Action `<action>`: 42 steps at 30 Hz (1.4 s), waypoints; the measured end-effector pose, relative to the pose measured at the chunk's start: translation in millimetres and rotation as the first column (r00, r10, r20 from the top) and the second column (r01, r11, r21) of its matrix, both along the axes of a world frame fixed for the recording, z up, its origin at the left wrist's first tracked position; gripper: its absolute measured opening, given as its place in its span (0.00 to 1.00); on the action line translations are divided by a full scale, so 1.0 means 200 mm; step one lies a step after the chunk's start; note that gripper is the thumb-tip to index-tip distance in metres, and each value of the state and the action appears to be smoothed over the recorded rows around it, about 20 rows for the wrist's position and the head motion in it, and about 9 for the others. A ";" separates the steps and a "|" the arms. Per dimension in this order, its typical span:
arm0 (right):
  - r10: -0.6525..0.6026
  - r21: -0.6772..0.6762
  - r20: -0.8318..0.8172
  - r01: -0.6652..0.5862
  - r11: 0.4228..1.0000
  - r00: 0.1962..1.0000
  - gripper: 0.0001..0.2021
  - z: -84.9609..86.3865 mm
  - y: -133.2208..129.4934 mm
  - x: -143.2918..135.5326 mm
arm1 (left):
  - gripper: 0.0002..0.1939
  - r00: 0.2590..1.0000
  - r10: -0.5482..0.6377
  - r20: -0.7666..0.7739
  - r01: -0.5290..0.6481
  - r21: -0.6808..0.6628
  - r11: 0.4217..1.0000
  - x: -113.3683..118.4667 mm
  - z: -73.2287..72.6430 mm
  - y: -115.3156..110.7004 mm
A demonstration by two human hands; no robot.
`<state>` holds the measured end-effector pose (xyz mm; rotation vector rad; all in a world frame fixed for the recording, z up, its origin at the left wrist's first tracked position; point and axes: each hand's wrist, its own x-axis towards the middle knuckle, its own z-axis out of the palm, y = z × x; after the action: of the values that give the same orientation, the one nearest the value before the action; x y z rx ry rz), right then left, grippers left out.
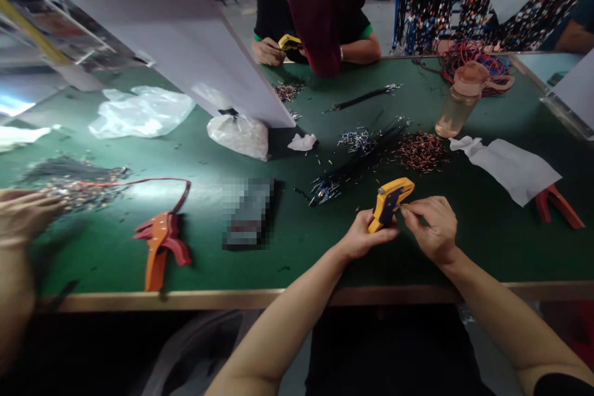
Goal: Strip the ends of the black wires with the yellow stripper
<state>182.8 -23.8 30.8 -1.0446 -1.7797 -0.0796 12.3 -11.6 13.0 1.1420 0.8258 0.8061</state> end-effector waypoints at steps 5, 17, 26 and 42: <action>0.010 -0.001 -0.016 -0.010 1.000 1.000 0.09 0.00 0.00 -0.01 | 0.19 0.995 0.054 -0.078 -0.053 0.017 0.998 0.01 -0.01 -0.01; -0.253 -0.404 -0.470 0.049 0.913 0.845 0.14 -0.11 0.09 0.08 | 0.25 0.902 0.052 0.428 0.068 -0.260 0.963 -0.03 -0.09 0.06; -0.236 -0.540 -0.427 -0.037 0.841 0.873 0.20 -0.13 0.21 0.13 | 0.34 0.670 -0.228 0.706 0.477 -0.175 0.861 -0.08 -0.08 0.05; 0.127 -0.662 0.130 -0.010 0.749 0.983 0.12 -0.06 1.11 -0.21 | 0.33 0.572 -0.417 0.706 0.577 0.015 0.817 -0.05 -0.10 0.04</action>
<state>140.4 197.8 19.4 -1.5008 -2.0535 0.5742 1.3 -4.1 -7.3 0.7174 -0.0667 0.5581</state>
